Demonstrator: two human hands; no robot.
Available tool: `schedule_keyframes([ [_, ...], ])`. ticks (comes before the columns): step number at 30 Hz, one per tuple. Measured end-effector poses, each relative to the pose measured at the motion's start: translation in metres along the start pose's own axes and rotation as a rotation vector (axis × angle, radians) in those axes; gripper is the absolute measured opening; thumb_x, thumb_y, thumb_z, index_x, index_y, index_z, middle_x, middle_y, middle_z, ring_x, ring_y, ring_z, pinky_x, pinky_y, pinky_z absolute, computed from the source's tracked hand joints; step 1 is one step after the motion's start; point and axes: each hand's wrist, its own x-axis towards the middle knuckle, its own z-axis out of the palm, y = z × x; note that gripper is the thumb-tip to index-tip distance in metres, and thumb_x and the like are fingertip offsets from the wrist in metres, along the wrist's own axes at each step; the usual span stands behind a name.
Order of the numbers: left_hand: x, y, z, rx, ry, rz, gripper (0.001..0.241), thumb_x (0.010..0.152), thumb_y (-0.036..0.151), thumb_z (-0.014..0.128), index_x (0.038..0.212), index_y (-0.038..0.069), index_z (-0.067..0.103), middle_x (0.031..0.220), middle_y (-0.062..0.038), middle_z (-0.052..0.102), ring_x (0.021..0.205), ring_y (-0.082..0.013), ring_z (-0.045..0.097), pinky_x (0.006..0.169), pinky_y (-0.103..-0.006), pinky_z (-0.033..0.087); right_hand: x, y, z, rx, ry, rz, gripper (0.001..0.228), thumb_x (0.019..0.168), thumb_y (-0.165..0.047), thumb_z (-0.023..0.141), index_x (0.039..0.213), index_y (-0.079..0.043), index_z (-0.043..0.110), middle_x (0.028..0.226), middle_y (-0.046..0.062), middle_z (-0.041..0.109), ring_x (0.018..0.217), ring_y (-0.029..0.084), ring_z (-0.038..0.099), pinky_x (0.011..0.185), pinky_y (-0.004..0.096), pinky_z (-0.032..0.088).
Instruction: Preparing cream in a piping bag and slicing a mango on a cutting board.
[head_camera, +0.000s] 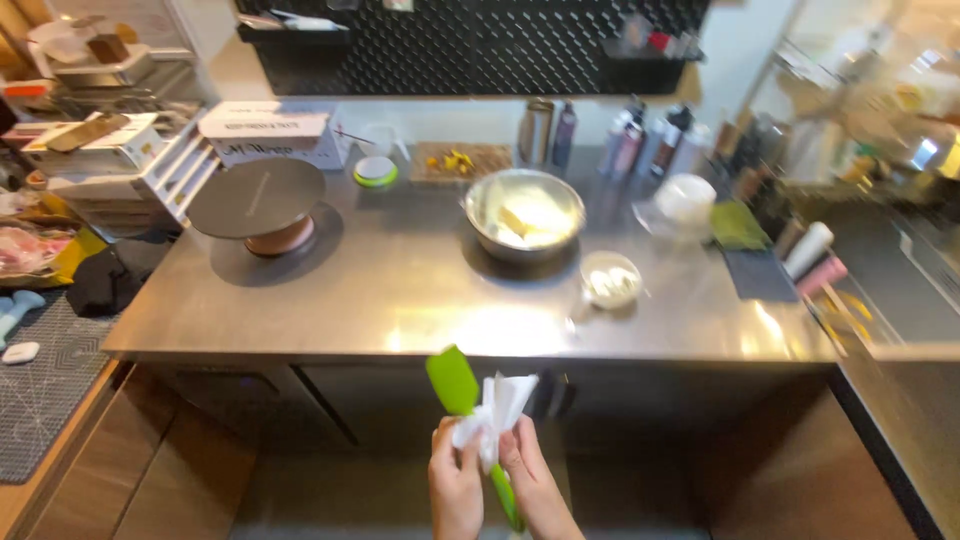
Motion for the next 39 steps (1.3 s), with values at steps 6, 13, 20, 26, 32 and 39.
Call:
schedule_keyframes([
  [6,0.102,0.023,-0.021,-0.237,-0.130,-0.036,0.060,0.083,-0.007,0.067,0.140,0.002,0.048,0.120,-0.012,0.060,0.110,-0.0209,0.064,0.091,-0.0328,0.054,0.138,0.008,0.017,0.015,-0.235,-0.175,0.028,0.102,-0.023,0.056,0.118,-0.003,0.069,0.085,-0.001,0.065,0.071,0.006,0.054,0.061,0.023,0.043],
  [13,0.224,0.033,-0.017,-0.304,-0.256,-0.336,0.048,0.107,0.035,0.041,0.109,-0.003,0.071,0.107,-0.017,0.080,0.101,-0.0220,0.074,0.093,-0.0335,0.057,0.216,0.032,0.059,-0.321,-0.339,-0.401,0.037,0.112,-0.029,0.049,0.112,0.003,0.068,0.091,0.002,0.070,0.081,0.009,0.062,0.072,0.027,0.053],
  [20,0.345,0.028,-0.009,-0.319,-0.327,-0.297,0.055,0.109,0.040,0.040,0.101,-0.004,0.072,0.105,-0.020,0.081,0.094,-0.0187,0.068,0.090,-0.0329,0.052,0.238,-0.010,0.120,-0.656,0.049,-0.055,0.040,0.103,-0.038,0.040,0.114,-0.009,0.066,0.066,0.012,0.069,0.056,0.025,0.071,0.058,0.040,0.056],
  [26,0.450,0.027,-0.020,-0.443,-0.301,-0.508,0.053,0.102,0.044,0.037,0.117,0.000,0.063,0.116,-0.014,0.075,0.075,-0.0148,0.067,0.058,-0.0282,0.050,0.290,0.107,0.086,-0.854,0.360,-0.668,0.044,0.109,-0.029,0.045,0.139,-0.001,0.062,0.118,0.030,0.070,0.109,0.041,0.068,0.091,0.046,0.054],
  [32,0.462,-0.033,-0.003,-1.232,-0.803,-0.671,0.050,0.124,0.040,0.045,0.138,-0.007,0.052,0.101,-0.008,0.058,0.053,-0.0047,0.036,0.039,-0.0209,0.029,0.255,0.065,0.077,-0.197,0.720,-0.284,0.050,0.100,-0.026,0.056,0.143,0.000,0.059,0.094,0.022,0.075,0.080,0.028,0.067,0.073,0.037,0.052],
  [39,0.294,0.085,0.059,-0.673,-0.843,-0.938,0.047,0.105,0.040,0.043,0.131,0.003,0.055,0.110,-0.007,0.061,0.091,-0.0104,0.065,0.083,-0.0284,0.053,0.175,-0.088,0.125,0.553,0.835,-0.614,0.036,0.101,-0.027,0.051,0.121,0.001,0.063,0.108,0.012,0.075,0.100,0.017,0.070,0.088,0.032,0.055],
])
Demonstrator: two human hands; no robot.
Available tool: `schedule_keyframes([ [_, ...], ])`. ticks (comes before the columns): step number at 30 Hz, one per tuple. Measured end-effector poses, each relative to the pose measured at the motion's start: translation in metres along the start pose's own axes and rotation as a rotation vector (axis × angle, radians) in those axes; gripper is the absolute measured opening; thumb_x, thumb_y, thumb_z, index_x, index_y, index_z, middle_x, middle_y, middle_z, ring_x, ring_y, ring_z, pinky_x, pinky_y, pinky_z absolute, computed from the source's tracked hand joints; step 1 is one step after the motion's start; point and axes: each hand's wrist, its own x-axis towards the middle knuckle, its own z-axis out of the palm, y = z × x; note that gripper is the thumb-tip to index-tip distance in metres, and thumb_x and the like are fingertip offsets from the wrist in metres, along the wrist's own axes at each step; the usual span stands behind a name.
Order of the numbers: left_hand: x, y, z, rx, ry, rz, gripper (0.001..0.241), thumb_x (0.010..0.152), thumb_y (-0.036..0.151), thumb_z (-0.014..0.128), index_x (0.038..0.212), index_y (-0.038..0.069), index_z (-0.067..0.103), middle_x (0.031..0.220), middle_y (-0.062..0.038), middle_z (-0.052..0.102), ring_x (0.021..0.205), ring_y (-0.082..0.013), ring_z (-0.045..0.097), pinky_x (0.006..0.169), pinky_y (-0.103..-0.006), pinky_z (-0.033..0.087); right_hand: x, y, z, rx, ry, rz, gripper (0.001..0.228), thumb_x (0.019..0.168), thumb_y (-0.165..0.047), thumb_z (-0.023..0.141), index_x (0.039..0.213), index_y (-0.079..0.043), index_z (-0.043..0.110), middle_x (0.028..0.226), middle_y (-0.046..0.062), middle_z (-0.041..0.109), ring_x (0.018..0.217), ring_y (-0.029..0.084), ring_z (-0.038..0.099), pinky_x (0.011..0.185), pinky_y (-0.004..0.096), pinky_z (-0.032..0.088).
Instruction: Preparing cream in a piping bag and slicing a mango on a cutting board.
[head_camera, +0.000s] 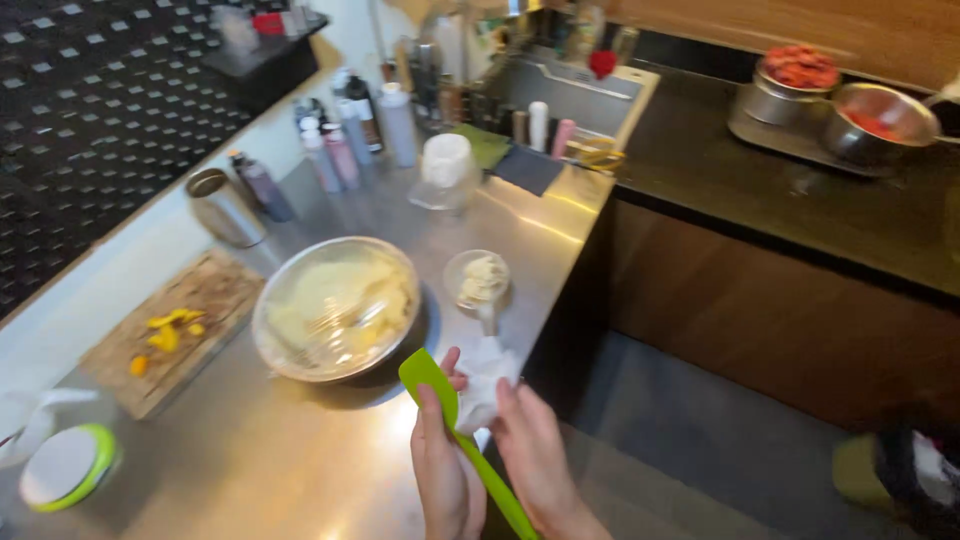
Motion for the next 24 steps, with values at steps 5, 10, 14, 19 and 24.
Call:
schedule_keyframes([
  [5,-0.028,-0.113,0.042,0.523,-0.132,0.163,0.058,0.108,0.042,0.043,0.155,0.010,0.055,0.112,-0.014,0.072,0.089,-0.0122,0.061,0.081,-0.0294,0.050,-0.034,-0.046,-0.075,-0.667,0.145,-0.310,0.035,0.101,-0.027,0.053,0.126,-0.005,0.063,0.104,0.009,0.076,0.095,0.014,0.069,0.084,0.031,0.054],
  [10,-0.110,-0.219,0.132,0.218,-0.440,-0.221,0.058,0.097,0.043,0.043,0.147,0.012,0.042,0.139,-0.001,0.062,0.095,-0.0196,0.069,0.082,-0.0373,0.058,-0.067,-0.133,-0.194,-0.858,0.467,-0.329,0.032,0.100,-0.029,0.052,0.113,-0.005,0.069,0.086,0.010,0.074,0.075,0.018,0.075,0.064,0.035,0.057],
  [14,-0.148,-0.364,0.119,0.295,-0.527,-0.453,0.060,0.107,0.047,0.038,0.144,0.002,0.047,0.119,-0.016,0.064,0.095,-0.0226,0.069,0.080,-0.0405,0.058,-0.092,-0.182,-0.314,-0.871,0.712,-0.481,0.028,0.103,-0.023,0.054,0.095,-0.001,0.069,0.079,0.013,0.072,0.072,0.027,0.069,0.065,0.038,0.054],
  [19,-0.194,-0.446,0.144,0.683,-0.709,-0.816,0.062,0.108,0.054,0.030,0.112,0.003,0.064,0.070,-0.005,0.056,0.054,-0.0095,0.050,0.041,-0.0235,0.033,-0.141,-0.264,-0.446,-1.720,0.397,-0.896,0.013,0.094,-0.012,0.066,0.085,-0.005,0.059,0.081,0.012,0.058,0.077,0.036,0.062,0.069,0.046,0.051],
  [24,-0.220,-0.493,0.205,0.587,-0.799,-0.879,0.044,0.108,0.037,0.038,0.112,0.003,0.065,0.074,-0.001,0.057,0.055,-0.0059,0.044,0.046,-0.0240,0.034,-0.169,-0.312,-0.521,-1.197,0.930,-0.647,0.008,0.098,-0.008,0.064,0.102,-0.001,0.066,0.092,0.015,0.068,0.082,0.037,0.068,0.069,0.044,0.053],
])
